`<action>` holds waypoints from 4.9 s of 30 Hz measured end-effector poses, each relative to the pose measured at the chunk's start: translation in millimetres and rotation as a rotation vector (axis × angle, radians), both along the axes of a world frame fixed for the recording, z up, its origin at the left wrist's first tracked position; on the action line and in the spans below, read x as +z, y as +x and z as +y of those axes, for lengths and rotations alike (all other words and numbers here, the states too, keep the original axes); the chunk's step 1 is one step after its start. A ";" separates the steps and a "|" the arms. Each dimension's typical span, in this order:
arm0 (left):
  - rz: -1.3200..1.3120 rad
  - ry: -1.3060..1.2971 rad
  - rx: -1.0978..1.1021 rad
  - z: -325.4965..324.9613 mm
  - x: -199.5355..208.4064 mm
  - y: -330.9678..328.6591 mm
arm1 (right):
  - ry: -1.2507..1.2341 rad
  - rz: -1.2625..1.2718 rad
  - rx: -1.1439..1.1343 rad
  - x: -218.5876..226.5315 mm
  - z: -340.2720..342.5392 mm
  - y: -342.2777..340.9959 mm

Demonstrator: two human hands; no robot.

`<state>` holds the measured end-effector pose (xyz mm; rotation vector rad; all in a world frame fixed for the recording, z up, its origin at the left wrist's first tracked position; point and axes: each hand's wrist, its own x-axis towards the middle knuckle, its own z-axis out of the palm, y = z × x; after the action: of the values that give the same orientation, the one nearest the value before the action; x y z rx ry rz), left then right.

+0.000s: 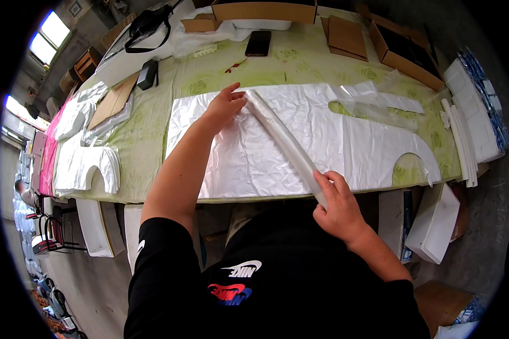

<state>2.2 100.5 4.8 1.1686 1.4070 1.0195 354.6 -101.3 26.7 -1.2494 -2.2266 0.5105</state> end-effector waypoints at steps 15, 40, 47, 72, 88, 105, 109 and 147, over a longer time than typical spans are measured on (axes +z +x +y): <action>-0.330 -0.171 0.122 29.8 -2.7 -3.7 | -0.058 -0.060 -0.097 10.0 13.1 11.8; 0.705 0.359 0.348 7.8 -9.9 42.9 | -0.598 -0.089 -0.629 -74.3 -239.5 263.4; 0.949 0.688 -0.621 -135.2 2.1 149.0 | -0.355 0.012 -0.545 -31.7 -99.3 208.0; 0.893 0.693 -0.738 -179.3 1.5 151.7 | 0.434 -0.363 0.005 -7.4 187.5 62.9; 0.422 0.871 -0.775 -182.0 4.1 120.9 | 0.062 0.003 0.589 -9.5 86.1 17.3; 0.398 0.150 -0.253 -151.2 9.8 118.8 | -0.183 0.152 0.062 -18.8 97.4 -24.9; 0.609 0.184 -0.178 -151.1 0.9 121.6 | -0.440 0.053 -0.074 0.8 101.5 -36.1; 1.009 0.731 -0.676 -191.6 6.3 128.7 | 0.178 0.071 0.242 -7.4 26.1 29.2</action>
<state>131.0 -91.1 11.1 2.7257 1.1425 0.4075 383.7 -75.2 19.4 -0.8656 -2.3186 0.4274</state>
